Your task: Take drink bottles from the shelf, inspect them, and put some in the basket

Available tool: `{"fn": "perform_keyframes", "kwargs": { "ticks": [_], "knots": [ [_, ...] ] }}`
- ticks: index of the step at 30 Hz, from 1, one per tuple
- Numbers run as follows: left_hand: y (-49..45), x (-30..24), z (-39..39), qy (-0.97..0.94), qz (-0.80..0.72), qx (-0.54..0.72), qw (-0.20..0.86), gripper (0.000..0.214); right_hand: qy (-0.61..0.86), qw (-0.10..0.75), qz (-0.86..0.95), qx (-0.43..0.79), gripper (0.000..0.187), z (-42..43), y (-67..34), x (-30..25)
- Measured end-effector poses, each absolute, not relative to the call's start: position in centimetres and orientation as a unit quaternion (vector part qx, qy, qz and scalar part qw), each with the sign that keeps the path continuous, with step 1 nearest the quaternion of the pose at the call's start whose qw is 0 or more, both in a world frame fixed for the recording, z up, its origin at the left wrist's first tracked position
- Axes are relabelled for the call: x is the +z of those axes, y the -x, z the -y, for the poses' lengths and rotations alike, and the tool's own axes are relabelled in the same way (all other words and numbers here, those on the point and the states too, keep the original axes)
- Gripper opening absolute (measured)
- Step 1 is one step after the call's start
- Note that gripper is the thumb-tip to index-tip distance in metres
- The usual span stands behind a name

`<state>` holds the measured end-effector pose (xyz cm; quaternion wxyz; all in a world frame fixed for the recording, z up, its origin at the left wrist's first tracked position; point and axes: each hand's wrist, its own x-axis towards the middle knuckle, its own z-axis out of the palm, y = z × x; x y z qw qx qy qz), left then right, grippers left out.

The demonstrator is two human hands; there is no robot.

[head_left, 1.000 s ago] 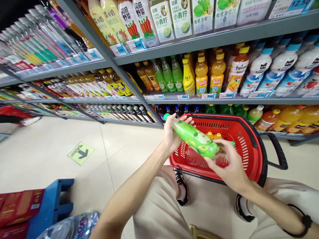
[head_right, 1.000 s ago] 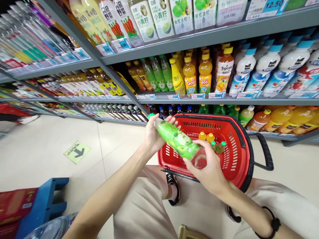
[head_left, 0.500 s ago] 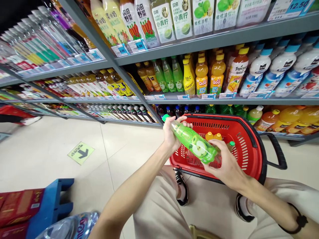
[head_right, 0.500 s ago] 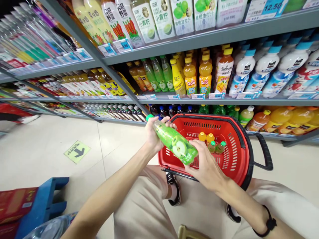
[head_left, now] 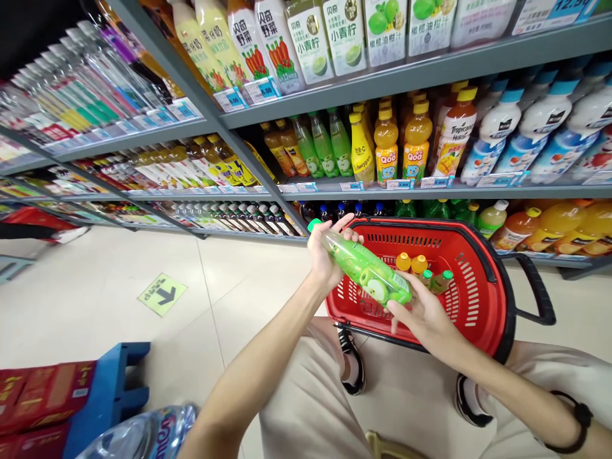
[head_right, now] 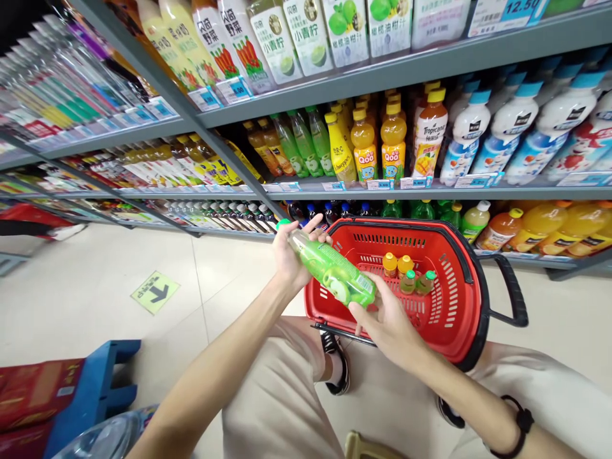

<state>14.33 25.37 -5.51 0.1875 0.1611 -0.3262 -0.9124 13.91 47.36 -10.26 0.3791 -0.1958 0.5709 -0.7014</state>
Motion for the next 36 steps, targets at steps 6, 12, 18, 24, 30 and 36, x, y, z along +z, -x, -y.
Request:
{"fn": "perform_keyframes", "kwargs": {
  "ticks": [6,12,18,24,30,36],
  "knots": [
    [-14.5,-5.3,-25.4,-0.175,0.342,-0.902,0.195,0.065,0.258,0.212,-0.683,-0.649,0.064,-48.0,-13.9,-11.7],
    [-14.9,-5.4,-25.1,-0.14,0.366,-0.903,0.176,0.078,0.301,0.105,-0.759,-0.568,0.064,-48.3,-13.3,-11.7],
    [-15.1,-5.3,-24.9,-0.136,0.354,-0.91,0.171,0.084,0.326,0.041,-0.775,-0.54,0.058,-48.1,-13.2,-11.6],
    [-15.3,-5.3,-25.0,-0.135,0.365,-0.905,0.172,0.078,0.306,0.098,-0.767,-0.555,0.057,-48.1,-13.1,-11.6],
    [-15.6,-4.9,-24.9,-0.139,0.343,-0.913,0.173,0.082,0.271,0.181,-0.695,-0.641,0.06,-47.9,-13.2,-11.7],
    [-15.7,-4.8,-24.9,-0.132,0.348,-0.913,0.168,0.084,0.18,0.298,-0.61,-0.712,0.061,-47.9,-13.5,-11.0]
  ]
}}
